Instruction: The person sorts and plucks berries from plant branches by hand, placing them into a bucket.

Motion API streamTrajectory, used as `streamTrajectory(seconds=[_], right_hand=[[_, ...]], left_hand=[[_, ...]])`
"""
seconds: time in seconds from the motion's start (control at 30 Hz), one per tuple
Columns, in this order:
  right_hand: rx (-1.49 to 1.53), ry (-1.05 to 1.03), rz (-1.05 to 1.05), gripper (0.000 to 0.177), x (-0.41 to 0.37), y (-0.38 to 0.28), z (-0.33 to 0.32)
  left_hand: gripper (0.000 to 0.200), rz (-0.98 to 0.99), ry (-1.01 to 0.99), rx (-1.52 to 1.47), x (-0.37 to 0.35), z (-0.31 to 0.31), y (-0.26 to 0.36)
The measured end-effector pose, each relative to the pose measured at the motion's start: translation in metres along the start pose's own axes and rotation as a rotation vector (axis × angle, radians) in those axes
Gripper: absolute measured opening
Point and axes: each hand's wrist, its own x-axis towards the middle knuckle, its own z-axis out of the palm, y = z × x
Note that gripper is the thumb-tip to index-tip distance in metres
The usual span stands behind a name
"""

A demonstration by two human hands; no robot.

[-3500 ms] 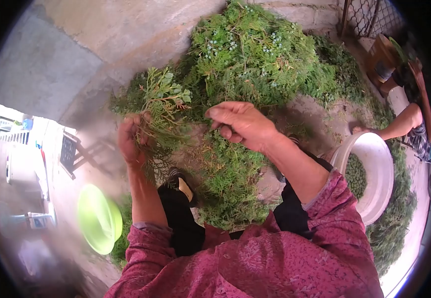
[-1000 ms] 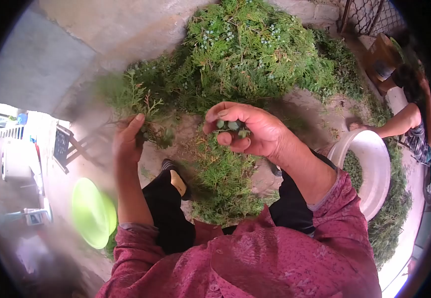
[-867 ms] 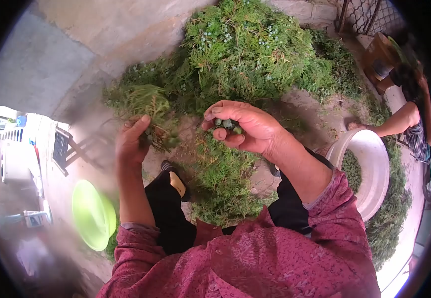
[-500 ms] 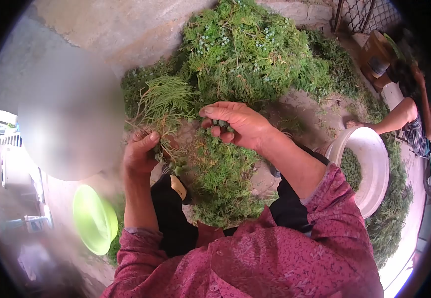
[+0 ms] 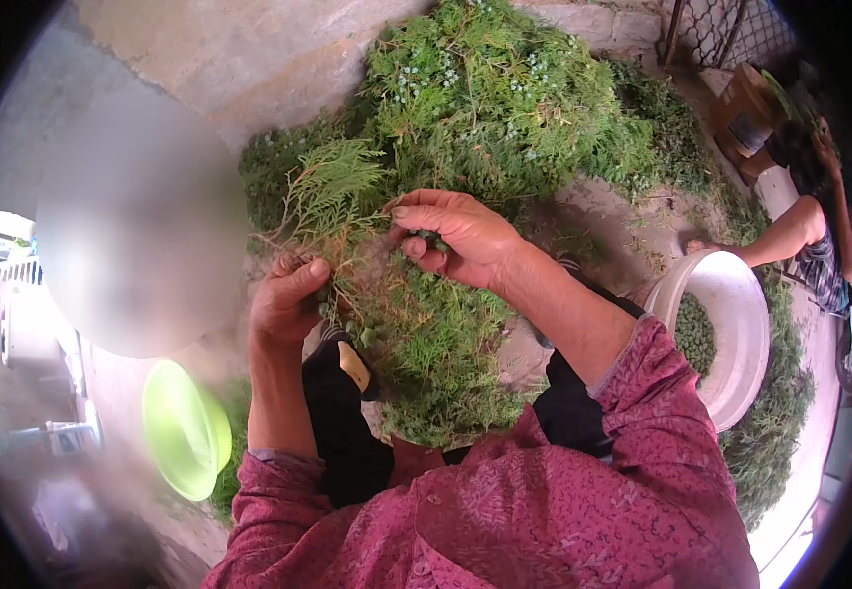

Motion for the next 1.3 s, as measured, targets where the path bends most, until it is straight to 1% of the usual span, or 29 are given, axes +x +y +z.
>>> streamTrajectory(seconds=[0.1,0.17,0.2,0.27,0.3,0.4,0.47,0.5,0.57,0.67,0.77,0.9,0.97,1.0,1.07,1.1,1.17,1.3], right_hand=[[-0.016,0.003,0.006,0.023,0.001,-0.001,-0.002],[-0.217,-0.027,-0.034,0.013,-0.002,-0.004,0.000],[-0.218,-0.027,-0.032,0.013,-0.003,-0.005,0.002],[-0.767,0.033,-0.249,0.013,-0.007,-0.006,0.005],[-0.770,0.032,-0.245,0.013,-0.007,-0.007,0.004],[-0.712,0.178,-0.227,0.011,-0.008,-0.019,-0.008],[-0.689,0.262,-0.221,0.011,-0.009,-0.032,-0.013],[-0.527,0.182,-0.215,0.010,-0.014,-0.041,-0.014],[-0.232,0.024,-0.260,0.016,-0.018,-0.042,-0.019],[-0.119,-0.094,-0.097,0.026,-0.010,-0.021,-0.016],[-0.147,-0.164,0.059,0.037,0.004,0.000,-0.009],[-0.107,-0.185,0.071,0.038,0.010,0.016,0.009],[-0.091,-0.233,0.039,0.034,0.013,0.021,0.014],[-0.092,-0.233,0.043,0.034,0.014,0.022,0.015],[-0.179,-0.193,-0.021,0.030,0.016,0.023,0.016],[-0.179,-0.193,-0.019,0.030,0.018,0.023,0.016],[-0.073,-0.147,0.019,0.028,0.021,0.021,0.014],[-0.026,-0.129,0.046,0.023,0.017,0.018,0.011]], left_hand=[[0.017,-0.015,0.042,-0.060,-0.001,0.007,0.003],[0.027,0.051,0.118,-0.052,-0.001,0.009,0.003],[0.027,0.052,0.119,-0.053,-0.001,0.008,0.004],[0.023,0.024,0.097,-0.094,0.001,0.006,0.006],[0.023,0.025,0.098,-0.099,0.002,0.007,0.005],[0.022,0.081,0.155,-0.097,0.004,0.008,0.002],[0.015,0.067,0.245,-0.197,0.004,0.000,0.008],[0.015,0.085,0.249,-0.207,0.005,-0.002,0.010],[0.012,0.053,0.354,-0.232,0.006,-0.004,0.010],[0.014,0.042,0.345,-0.247,0.013,-0.014,0.003],[0.016,0.023,0.314,-0.238,0.015,-0.012,0.003],[0.020,0.020,0.313,-0.191,0.013,-0.011,-0.001],[0.021,0.010,0.274,-0.151,0.010,-0.006,0.002],[0.021,0.010,0.277,-0.154,0.009,-0.007,0.001],[0.021,0.018,0.305,-0.114,0.008,-0.010,0.001],[0.021,0.018,0.306,-0.116,0.007,-0.009,0.002],[0.021,0.022,0.336,-0.073,0.005,-0.003,0.005],[0.017,0.027,0.313,-0.043,0.003,-0.003,0.004]])
